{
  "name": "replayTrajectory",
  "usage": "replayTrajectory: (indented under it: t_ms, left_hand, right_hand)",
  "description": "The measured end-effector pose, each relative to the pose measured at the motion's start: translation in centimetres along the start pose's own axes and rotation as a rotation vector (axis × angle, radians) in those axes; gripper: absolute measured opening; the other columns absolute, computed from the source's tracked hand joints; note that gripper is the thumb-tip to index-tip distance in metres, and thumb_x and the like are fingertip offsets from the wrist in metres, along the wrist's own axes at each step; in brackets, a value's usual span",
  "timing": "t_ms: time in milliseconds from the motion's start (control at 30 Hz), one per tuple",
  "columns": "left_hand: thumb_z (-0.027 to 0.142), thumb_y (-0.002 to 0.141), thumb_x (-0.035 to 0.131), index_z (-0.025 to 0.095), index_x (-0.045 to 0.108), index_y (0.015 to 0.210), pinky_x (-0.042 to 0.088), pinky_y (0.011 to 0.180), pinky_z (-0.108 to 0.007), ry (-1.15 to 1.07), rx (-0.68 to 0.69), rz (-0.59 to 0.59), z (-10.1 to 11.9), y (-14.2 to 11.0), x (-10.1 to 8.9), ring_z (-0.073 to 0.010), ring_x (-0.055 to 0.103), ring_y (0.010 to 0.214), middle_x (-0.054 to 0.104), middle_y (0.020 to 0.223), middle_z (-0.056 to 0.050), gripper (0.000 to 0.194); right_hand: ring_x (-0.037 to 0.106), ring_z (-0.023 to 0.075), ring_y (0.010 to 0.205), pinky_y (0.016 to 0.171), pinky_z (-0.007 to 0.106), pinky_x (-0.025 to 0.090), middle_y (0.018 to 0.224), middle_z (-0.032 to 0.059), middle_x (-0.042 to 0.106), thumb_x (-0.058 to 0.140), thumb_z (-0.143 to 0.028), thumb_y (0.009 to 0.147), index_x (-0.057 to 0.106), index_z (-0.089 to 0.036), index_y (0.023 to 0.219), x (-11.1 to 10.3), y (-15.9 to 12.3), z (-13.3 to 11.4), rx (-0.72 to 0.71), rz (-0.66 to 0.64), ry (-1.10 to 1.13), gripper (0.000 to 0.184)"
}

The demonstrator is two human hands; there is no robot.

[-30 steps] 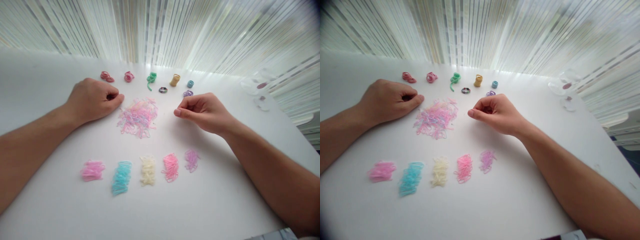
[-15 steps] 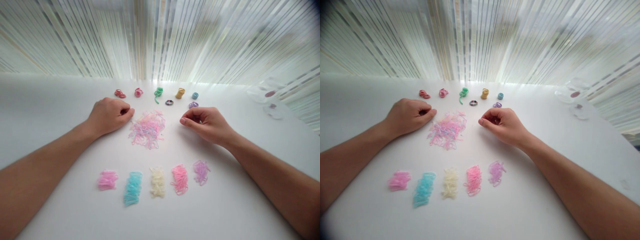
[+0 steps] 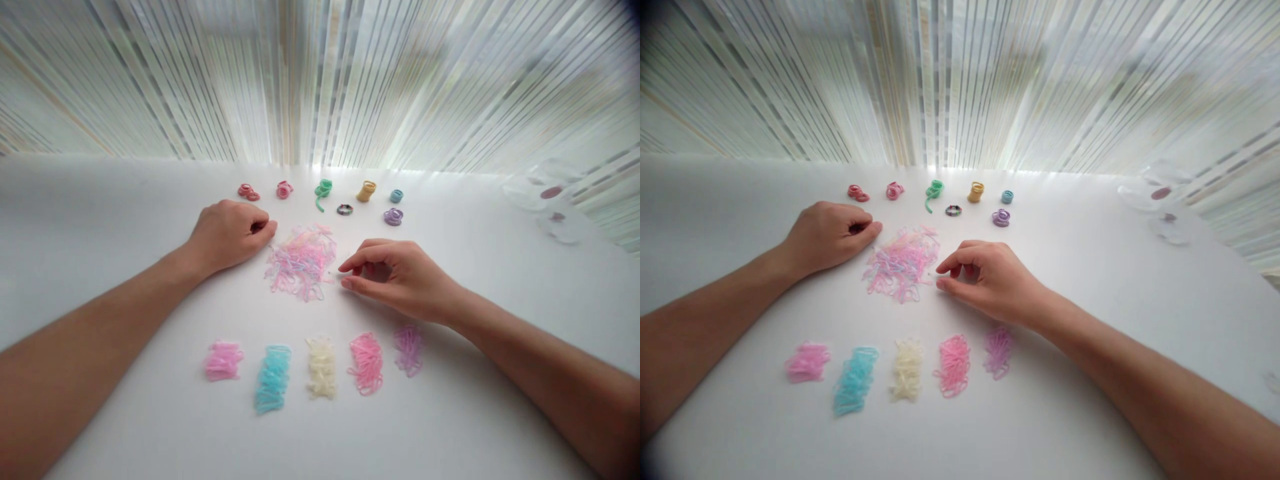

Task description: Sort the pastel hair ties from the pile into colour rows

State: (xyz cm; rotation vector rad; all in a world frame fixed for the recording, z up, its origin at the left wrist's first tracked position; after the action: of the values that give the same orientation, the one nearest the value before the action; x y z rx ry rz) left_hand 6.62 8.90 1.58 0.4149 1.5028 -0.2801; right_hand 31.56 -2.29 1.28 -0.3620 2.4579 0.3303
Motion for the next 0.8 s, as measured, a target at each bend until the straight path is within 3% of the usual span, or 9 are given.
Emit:
replayTrajectory:
  t_ms: [467,800]
  left_hand:
    - [0.046,0.099,0.048,0.022,0.069,0.074,0.032,0.073,-0.036,-0.008,-0.016,0.023,-0.1,0.1,0.1,-0.025,0.064,0.083,0.069,0.075,-0.007,0.04]
    - [0.046,0.099,0.046,0.022,0.064,0.07,0.03,0.07,-0.037,0.017,-0.007,0.018,0.1,0.1,0.0,-0.0251,0.064,0.08,0.069,0.075,-0.007,0.041]
  right_hand:
    - [0.06,0.0118,0.066,0.069,0.03,0.047,0.086,0.0038,0.078,0.081,-0.019,0.097,0.089,-0.019,0.091,1.2,0.4,-0.6,-0.149,0.004,-0.111,0.009]
    - [0.066,0.0178,0.078,0.076,0.033,0.046,0.086,0.0042,0.076,0.076,-0.017,0.1,0.082,-0.02,0.091,1.4,0.3,-0.5,-0.18,-0.01,-0.198,0.011]
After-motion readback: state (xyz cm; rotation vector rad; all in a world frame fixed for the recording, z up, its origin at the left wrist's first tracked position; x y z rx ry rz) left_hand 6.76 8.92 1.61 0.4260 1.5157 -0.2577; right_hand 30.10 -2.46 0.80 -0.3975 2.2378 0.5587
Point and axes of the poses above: each hand's wrist, its own y-axis towards the middle knuckle, its own x-axis out of the palm, z = x × y, the point moved 5 cm from there along y, towards the middle knuckle
